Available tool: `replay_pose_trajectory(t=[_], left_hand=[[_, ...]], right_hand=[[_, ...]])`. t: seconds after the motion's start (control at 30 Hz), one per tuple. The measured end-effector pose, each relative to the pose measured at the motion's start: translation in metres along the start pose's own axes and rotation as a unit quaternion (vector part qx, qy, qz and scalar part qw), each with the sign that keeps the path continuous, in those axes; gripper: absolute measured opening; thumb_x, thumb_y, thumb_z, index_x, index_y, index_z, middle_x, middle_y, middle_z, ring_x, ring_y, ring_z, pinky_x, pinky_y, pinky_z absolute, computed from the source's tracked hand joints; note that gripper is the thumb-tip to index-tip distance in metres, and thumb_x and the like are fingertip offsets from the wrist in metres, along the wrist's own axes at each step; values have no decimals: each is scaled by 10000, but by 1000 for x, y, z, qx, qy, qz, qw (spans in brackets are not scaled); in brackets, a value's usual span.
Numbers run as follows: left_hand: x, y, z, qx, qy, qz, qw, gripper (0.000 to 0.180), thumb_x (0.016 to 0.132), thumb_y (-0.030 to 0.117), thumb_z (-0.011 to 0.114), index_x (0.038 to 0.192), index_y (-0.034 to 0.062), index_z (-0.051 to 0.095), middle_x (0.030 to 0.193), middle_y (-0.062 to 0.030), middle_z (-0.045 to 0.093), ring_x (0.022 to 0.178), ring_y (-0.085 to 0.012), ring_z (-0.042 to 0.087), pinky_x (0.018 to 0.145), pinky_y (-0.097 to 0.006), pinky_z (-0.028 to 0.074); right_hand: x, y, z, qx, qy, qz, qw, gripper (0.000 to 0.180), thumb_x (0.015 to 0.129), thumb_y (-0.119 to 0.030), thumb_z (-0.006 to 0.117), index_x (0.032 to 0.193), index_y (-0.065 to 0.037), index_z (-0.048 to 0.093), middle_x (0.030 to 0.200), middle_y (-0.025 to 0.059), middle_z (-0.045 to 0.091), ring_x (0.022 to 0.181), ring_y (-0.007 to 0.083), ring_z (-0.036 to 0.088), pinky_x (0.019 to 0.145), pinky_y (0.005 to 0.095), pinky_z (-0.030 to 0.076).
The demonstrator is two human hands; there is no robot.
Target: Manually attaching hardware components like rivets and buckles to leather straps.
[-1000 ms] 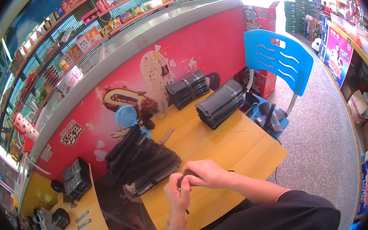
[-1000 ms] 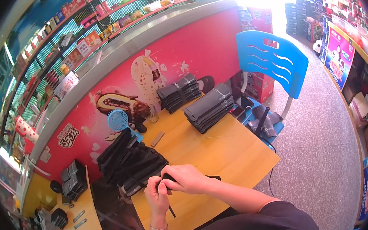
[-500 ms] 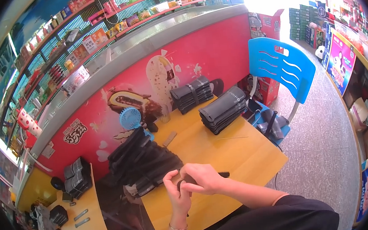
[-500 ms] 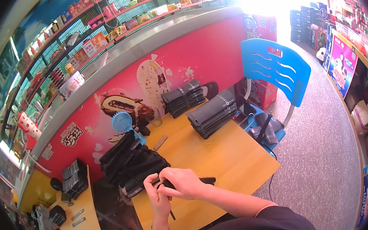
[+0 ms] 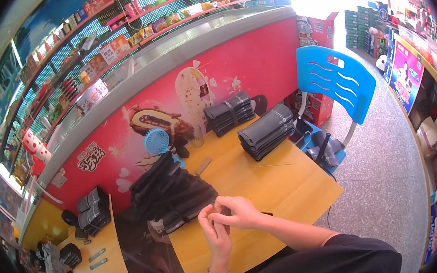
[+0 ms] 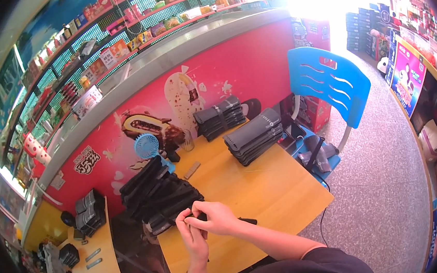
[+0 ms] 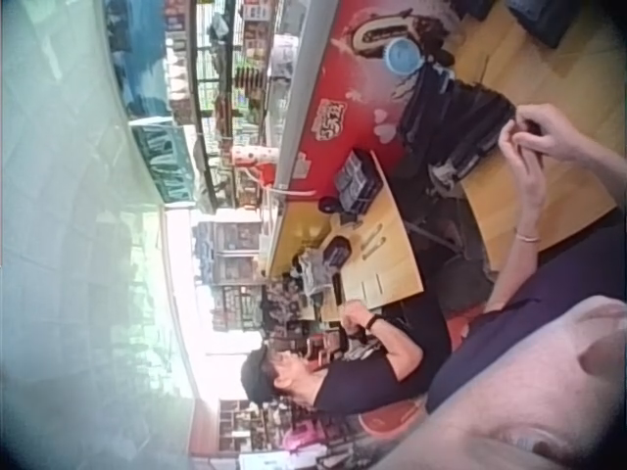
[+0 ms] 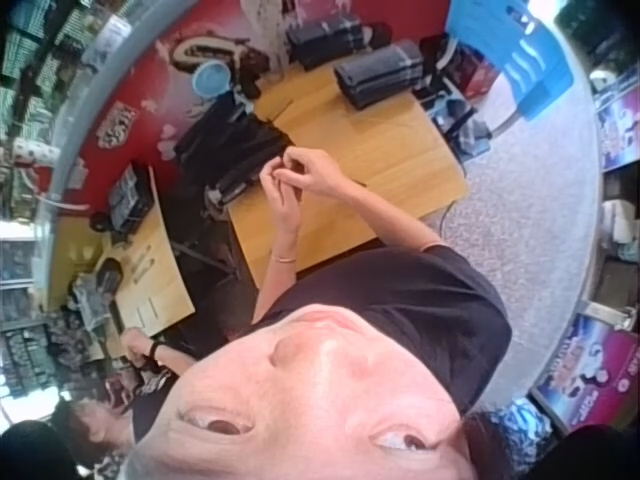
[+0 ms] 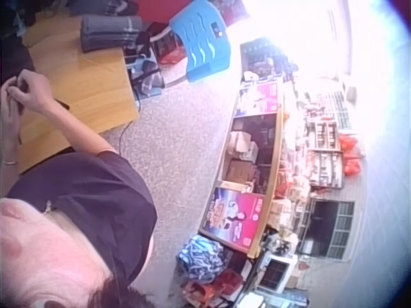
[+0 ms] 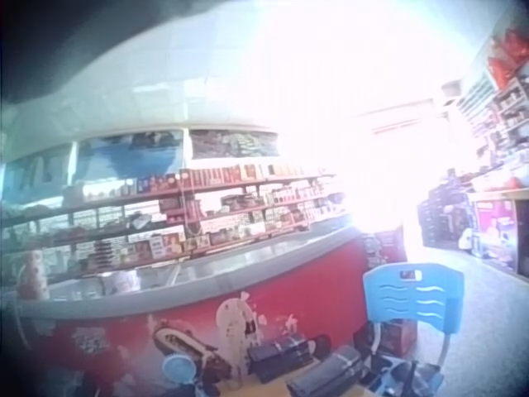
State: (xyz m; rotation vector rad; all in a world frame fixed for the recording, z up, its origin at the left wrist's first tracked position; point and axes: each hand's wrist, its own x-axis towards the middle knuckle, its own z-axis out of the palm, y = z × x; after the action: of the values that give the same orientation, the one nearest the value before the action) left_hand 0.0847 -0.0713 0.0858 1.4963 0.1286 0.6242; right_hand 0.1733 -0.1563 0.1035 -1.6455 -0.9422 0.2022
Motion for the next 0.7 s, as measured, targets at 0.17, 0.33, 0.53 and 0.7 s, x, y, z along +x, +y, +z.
replay_pose_trajectory(t=[0.17, 0.33, 0.53, 0.7], left_hand=[[9, -1, 1, -65, 17, -40, 997, 192, 983, 166, 372, 1147, 82, 425, 809, 28, 462, 561, -2, 344, 471, -159, 270], [17, 1, 7, -154, 50, -103, 981, 187, 971, 143, 388, 1144, 82, 423, 841, 9, 508, 667, -33, 466, 548, -162, 371], [19, -13, 3, -224, 38, -123, 966, 205, 944, 89, 406, 1149, 101, 403, 903, -34, 549, 816, -94, 554, 671, -198, 454], [20, -8, 1, -215, -18, -128, 968, 192, 932, 62, 413, 1119, 102, 395, 927, -54, 565, 818, -99, 566, 663, -197, 458]], right_hand=[[5, 10, 10, 113, 16, 20, 993, 274, 846, -241, 648, 756, -56, 469, 642, 22, 549, 632, 77, 552, 553, 245, 443], [5, 16, 15, 131, 89, -21, 987, 261, 808, -133, 662, 721, -48, 431, 641, 14, 482, 600, 79, 466, 543, 229, 403], [0, 9, 16, 78, 185, -101, 974, 285, 728, -59, 671, 664, -45, 394, 609, 22, 388, 562, 106, 370, 498, 253, 336], [-3, 13, 9, 128, 182, -107, 969, 291, 706, -37, 671, 644, -37, 387, 608, 43, 386, 552, 139, 375, 495, 263, 328]])
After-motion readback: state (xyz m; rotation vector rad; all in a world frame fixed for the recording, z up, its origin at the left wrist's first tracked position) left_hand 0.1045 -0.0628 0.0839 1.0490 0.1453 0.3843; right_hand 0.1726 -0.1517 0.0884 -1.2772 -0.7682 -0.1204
